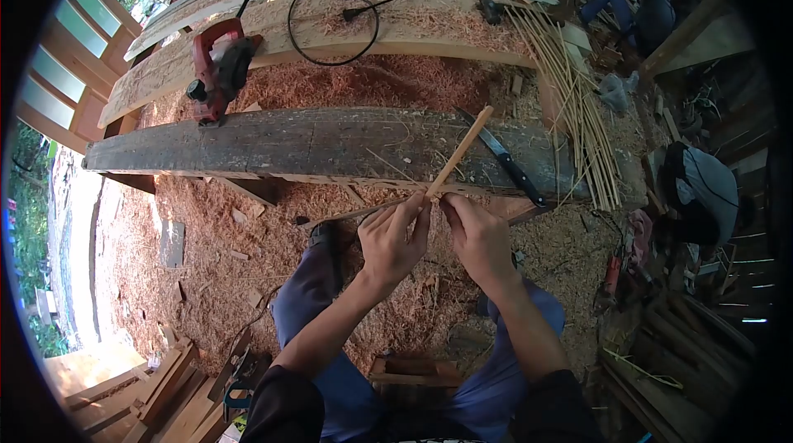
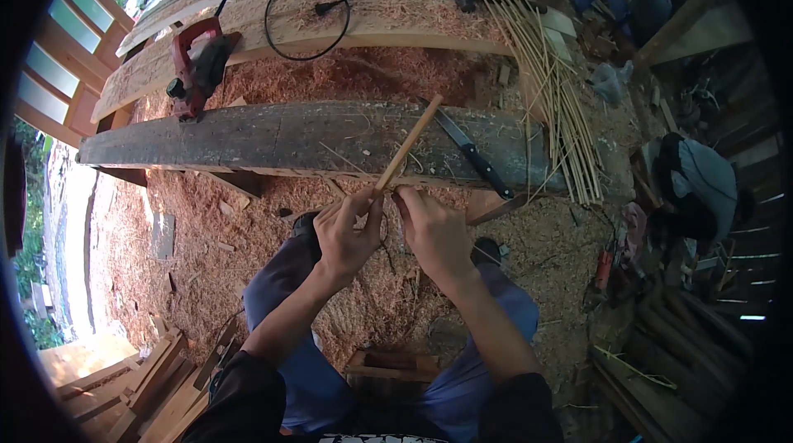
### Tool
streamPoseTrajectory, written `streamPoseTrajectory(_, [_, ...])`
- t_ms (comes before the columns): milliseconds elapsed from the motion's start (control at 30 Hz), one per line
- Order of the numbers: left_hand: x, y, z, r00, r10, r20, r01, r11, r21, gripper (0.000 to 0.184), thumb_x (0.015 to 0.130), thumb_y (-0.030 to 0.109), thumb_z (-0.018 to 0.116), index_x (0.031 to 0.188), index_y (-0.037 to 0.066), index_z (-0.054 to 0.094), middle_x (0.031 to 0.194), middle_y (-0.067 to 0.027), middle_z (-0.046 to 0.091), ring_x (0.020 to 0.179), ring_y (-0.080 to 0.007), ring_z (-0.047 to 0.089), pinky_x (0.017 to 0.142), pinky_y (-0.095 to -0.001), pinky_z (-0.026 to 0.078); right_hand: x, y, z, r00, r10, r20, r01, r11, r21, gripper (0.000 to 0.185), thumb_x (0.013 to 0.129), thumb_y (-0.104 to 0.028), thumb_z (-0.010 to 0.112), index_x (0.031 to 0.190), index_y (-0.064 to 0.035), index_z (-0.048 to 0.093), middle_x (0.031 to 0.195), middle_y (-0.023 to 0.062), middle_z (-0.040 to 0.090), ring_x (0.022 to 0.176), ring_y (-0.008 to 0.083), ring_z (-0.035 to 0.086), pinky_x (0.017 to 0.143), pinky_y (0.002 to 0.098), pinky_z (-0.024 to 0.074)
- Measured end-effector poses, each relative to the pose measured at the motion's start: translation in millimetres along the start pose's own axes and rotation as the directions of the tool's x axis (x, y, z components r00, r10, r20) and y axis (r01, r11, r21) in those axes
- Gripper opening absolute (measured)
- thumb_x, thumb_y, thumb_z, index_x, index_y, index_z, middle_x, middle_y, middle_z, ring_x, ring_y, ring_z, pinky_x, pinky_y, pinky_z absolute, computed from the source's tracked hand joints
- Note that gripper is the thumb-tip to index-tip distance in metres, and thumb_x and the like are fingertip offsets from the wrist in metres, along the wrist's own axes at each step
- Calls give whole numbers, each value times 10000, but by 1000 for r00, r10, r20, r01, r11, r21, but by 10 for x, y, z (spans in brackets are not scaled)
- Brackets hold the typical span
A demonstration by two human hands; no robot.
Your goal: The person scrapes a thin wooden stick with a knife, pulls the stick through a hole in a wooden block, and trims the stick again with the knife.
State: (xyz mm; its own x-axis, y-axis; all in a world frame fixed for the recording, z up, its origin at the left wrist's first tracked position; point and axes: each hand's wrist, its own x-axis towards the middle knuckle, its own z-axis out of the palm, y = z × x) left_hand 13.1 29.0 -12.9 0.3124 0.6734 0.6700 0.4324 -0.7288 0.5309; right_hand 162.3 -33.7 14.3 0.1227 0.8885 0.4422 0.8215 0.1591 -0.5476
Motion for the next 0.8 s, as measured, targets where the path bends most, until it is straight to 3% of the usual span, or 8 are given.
streamPoseTrajectory(133, [-7, -70, 22, 999, 11, -36, -10, 1000, 20, 271, 839, 26, 775, 1096, 44, 695, 782, -50, 736, 650, -184, 718, 575, -312, 538, -22, 5, 31, 995, 72, -67, -61, 987, 147, 155, 925, -26, 709, 1076, -20, 674, 846, 141, 716, 729, 279, 731, 598, 378, 546])
streamPoseTrajectory(333, [59, -153, -24, 996, -3, -88, 7, 999, 51, 236, 858, 31, 769, 1082, 47, 698, 764, -54, 733, 631, -183, 716, 559, -310, 532, -15, 12, -84, 997, -10, -73, 13, 999, 51, 110, 927, -64, 731, 1026, -27, 702, 818, 126, 699, 646, 205, 682, 547, 350, 503])
streamPoseTrajectory(433, [99, -224, -89, 982, -148, -120, 156, 986, 62, 214, 861, 30, 767, 1061, 53, 695, 762, -56, 733, 633, -183, 720, 562, -307, 535, -44, 28, -213, 998, 37, -46, -35, 998, 58, 106, 914, -69, 723, 1004, -32, 680, 834, 122, 712, 667, 274, 708, 580, 375, 551])
streamPoseTrajectory(533, [90, -215, -134, 984, -147, -100, 153, 986, 61, 207, 863, 29, 765, 1053, 61, 689, 765, -52, 735, 635, -173, 722, 564, -301, 534, -79, 50, -274, 998, 66, -21, -65, 997, 48, 90, 903, -68, 729, 984, -42, 699, 823, 107, 717, 656, 256, 707, 580, 354, 553])
streamPoseTrajectory(667, [72, -210, -121, 996, -27, -83, 33, 997, 68, 240, 856, 26, 768, 1077, 70, 687, 763, -39, 735, 639, -156, 722, 561, -286, 526, -127, 88, -284, 999, 51, 3, -51, 998, 35, 92, 895, -62, 726, 983, -51, 701, 817, 93, 718, 667, 242, 712, 578, 350, 553])
streamPoseTrajectory(700, [66, -217, -141, 996, -26, -83, 32, 997, 71, 240, 856, 26, 768, 1077, 70, 687, 763, -39, 735, 639, -156, 722, 561, -286, 526, -125, 99, -275, 999, 43, -30, -41, 997, 63, 84, 903, -78, 735, 977, -47, 711, 791, 93, 701, 622, 217, 671, 549, 338, 510])
streamPoseTrajectory(767, [58, -231, -182, 988, -150, -44, 154, 983, 103, 254, 852, 24, 771, 1087, 70, 688, 768, -41, 738, 640, -160, 722, 568, -289, 533, -112, 99, -303, 997, 34, -66, -28, 996, 90, 82, 912, -95, 744, 971, -43, 721, 766, 93, 685, 577, 191, 630, 521, 327, 467])
streamPoseTrajectory(800, [70, -245, -180, 988, -148, -46, 152, 983, 103, 254, 852, 24, 771, 1087, 70, 688, 768, -41, 738, 640, -160, 722, 568, -289, 533, -90, 79, -348, 998, 35, -46, -32, 997, 66, 76, 900, -81, 733, 966, -48, 711, 790, 90, 701, 631, 209, 674, 554, 339, 513])
